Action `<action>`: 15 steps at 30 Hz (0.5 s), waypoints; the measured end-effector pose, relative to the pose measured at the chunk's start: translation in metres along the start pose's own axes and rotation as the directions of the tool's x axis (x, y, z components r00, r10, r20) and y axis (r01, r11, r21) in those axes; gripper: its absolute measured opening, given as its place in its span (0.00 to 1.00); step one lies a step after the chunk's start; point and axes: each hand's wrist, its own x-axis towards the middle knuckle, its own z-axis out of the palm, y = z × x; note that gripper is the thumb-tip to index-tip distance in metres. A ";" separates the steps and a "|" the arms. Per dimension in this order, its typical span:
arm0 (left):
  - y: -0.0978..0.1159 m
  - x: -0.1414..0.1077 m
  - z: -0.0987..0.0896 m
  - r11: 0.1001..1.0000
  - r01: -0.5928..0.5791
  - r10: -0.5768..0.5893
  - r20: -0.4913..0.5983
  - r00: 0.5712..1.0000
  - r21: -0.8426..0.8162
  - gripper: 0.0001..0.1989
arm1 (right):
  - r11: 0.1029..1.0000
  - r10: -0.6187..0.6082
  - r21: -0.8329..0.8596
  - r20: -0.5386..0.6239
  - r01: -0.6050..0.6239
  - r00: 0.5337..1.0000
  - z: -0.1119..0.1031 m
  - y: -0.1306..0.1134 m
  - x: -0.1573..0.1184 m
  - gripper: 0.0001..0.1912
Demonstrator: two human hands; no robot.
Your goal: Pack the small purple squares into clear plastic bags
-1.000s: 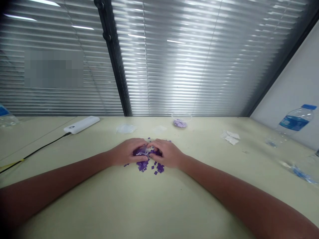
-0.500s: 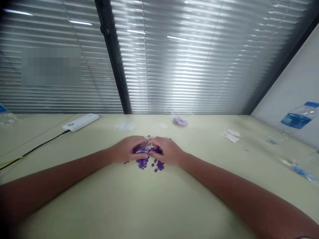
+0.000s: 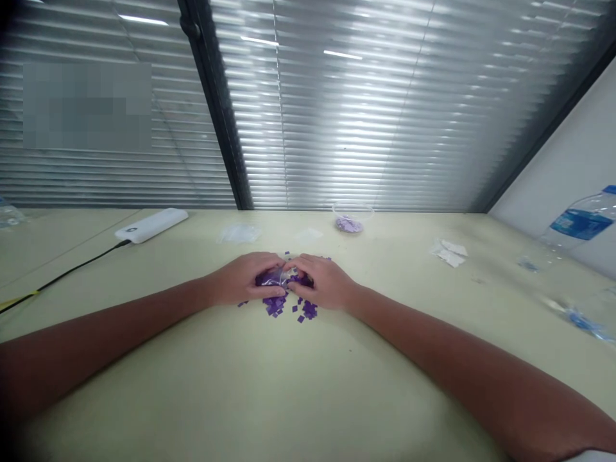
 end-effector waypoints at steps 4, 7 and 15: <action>-0.001 0.000 0.001 1.000 -0.006 0.005 -0.019 1.000 -0.005 0.24 | 1.000 0.009 -0.002 0.004 -0.009 1.000 -0.001 -0.001 0.000 0.16; -0.001 0.000 0.001 1.000 -0.008 0.008 -0.019 1.000 -0.005 0.24 | 1.000 0.012 0.000 0.002 -0.012 1.000 -0.001 -0.001 0.000 0.16; 0.001 0.001 0.000 1.000 -0.011 0.011 -0.011 1.000 -0.005 0.24 | 1.000 0.002 0.002 0.006 -0.002 1.000 -0.001 -0.002 0.000 0.16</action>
